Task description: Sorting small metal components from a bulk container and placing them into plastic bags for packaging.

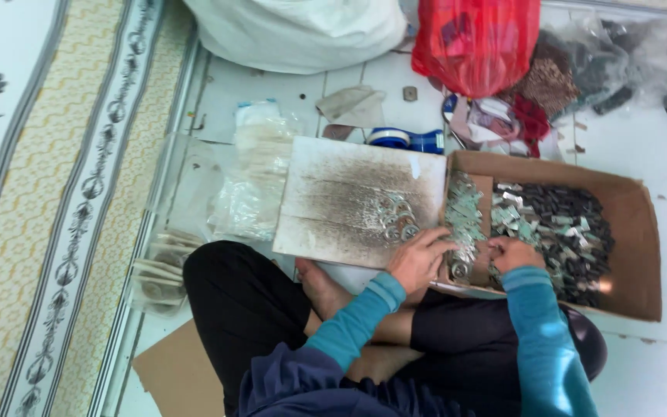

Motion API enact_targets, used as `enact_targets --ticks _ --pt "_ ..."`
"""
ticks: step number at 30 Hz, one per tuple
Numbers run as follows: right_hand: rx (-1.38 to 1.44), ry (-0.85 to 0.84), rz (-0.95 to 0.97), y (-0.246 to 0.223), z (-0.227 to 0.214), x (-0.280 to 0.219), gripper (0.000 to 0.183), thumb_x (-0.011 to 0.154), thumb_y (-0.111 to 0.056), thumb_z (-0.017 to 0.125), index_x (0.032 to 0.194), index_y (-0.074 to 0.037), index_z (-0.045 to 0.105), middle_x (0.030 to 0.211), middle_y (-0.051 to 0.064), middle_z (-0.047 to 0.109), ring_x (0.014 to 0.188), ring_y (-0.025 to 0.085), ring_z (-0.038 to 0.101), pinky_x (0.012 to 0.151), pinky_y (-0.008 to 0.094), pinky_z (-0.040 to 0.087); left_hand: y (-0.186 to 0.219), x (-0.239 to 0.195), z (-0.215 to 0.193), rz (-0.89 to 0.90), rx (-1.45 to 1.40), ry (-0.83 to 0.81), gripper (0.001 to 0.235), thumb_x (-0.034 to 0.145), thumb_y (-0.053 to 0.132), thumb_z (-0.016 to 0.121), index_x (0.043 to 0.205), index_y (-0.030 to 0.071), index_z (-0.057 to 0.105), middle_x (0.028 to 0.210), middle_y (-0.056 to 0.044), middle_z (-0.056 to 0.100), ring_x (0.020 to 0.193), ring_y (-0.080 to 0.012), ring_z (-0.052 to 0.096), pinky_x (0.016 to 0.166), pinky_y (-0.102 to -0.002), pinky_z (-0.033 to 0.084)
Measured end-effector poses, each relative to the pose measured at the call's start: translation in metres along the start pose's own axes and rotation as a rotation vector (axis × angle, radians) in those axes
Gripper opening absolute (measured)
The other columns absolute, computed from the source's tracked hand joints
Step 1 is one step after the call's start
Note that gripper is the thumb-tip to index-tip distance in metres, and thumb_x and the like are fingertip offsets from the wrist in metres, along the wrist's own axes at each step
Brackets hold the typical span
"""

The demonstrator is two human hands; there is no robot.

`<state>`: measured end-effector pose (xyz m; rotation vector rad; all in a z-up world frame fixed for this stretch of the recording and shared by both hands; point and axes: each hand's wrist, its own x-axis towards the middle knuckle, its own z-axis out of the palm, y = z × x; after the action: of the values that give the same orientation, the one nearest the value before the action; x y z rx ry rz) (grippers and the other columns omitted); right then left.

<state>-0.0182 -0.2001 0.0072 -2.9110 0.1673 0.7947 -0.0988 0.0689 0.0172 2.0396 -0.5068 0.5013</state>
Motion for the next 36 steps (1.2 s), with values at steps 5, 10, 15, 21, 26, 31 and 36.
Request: enact_targets --ticks 5,10,15,21,26,31,36 --pt "0.17 0.635 -0.392 -0.037 0.038 0.015 0.016 0.098 -0.035 0.074 0.114 -0.037 0.078 0.096 -0.001 0.071 0.089 0.024 0.073 0.084 0.039 0.059 -0.021 -0.027 -0.07 -0.129 -0.03 0.05 0.035 0.096 -0.001 0.055 0.12 0.019 0.072 0.131 -0.008 0.062 0.122 -0.0354 0.064 0.101 -0.045 0.057" --pt "0.349 0.764 -0.78 -0.195 0.032 -0.048 0.018 0.091 -0.025 0.08 0.106 -0.034 0.081 0.092 -0.004 0.073 0.087 0.022 0.071 0.083 0.034 0.059 -0.035 -0.038 -0.147 -0.251 -0.038 0.117 0.032 0.099 -0.002 0.054 0.119 0.016 0.072 0.13 -0.01 0.064 0.121 -0.0347 0.065 0.102 -0.043 0.057" --pt "0.439 0.693 -1.028 -0.319 0.044 -0.066 0.013 0.099 -0.02 0.071 0.109 -0.022 0.08 0.09 0.003 0.069 0.082 0.026 0.07 0.075 0.039 0.061 -0.073 -0.048 -0.22 -0.459 0.036 0.238 0.04 0.102 0.0 0.05 0.124 0.025 0.072 0.132 -0.007 0.062 0.125 -0.0314 0.062 0.104 -0.043 0.055" --pt "0.343 0.686 -1.074 -0.386 0.061 -0.077 0.017 0.103 -0.026 0.065 0.116 -0.026 0.076 0.099 0.004 0.065 0.089 0.029 0.072 0.078 0.042 0.063 -0.184 -0.089 -0.267 -0.929 0.255 0.285 0.037 0.105 0.013 0.047 0.14 0.019 0.059 0.143 -0.017 0.051 0.135 -0.0374 0.052 0.106 -0.049 0.051" --pt "0.169 0.889 -1.121 -0.396 0.074 -0.076 0.014 0.101 -0.03 0.067 0.112 -0.025 0.073 0.098 0.003 0.057 0.085 0.024 0.064 0.076 0.037 0.059 -0.216 -0.09 -0.267 -1.19 0.474 0.053 0.049 0.101 0.034 0.058 0.144 0.013 0.049 0.133 -0.014 0.053 0.124 -0.0306 0.055 0.098 -0.047 0.05" --pt "0.133 0.929 -1.116 -0.4 0.072 -0.075 0.013 0.101 -0.031 0.067 0.11 -0.025 0.073 0.097 0.003 0.056 0.082 0.024 0.061 0.073 0.037 0.057 -0.201 -0.078 -0.276 -1.189 0.532 0.12 0.041 0.105 0.015 0.049 0.146 0.009 0.048 0.118 -0.012 0.061 0.109 -0.028 0.06 0.092 -0.043 0.046" --pt "0.084 0.919 -1.073 -0.398 0.076 -0.075 0.014 0.101 -0.033 0.065 0.112 -0.027 0.073 0.099 0.003 0.058 0.083 0.024 0.063 0.071 0.038 0.056 -0.171 -0.076 -0.302 -1.202 0.379 0.312 0.041 0.106 0.014 0.053 0.147 0.012 0.052 0.111 -0.008 0.073 0.11 -0.0249 0.065 0.104 -0.047 0.04"
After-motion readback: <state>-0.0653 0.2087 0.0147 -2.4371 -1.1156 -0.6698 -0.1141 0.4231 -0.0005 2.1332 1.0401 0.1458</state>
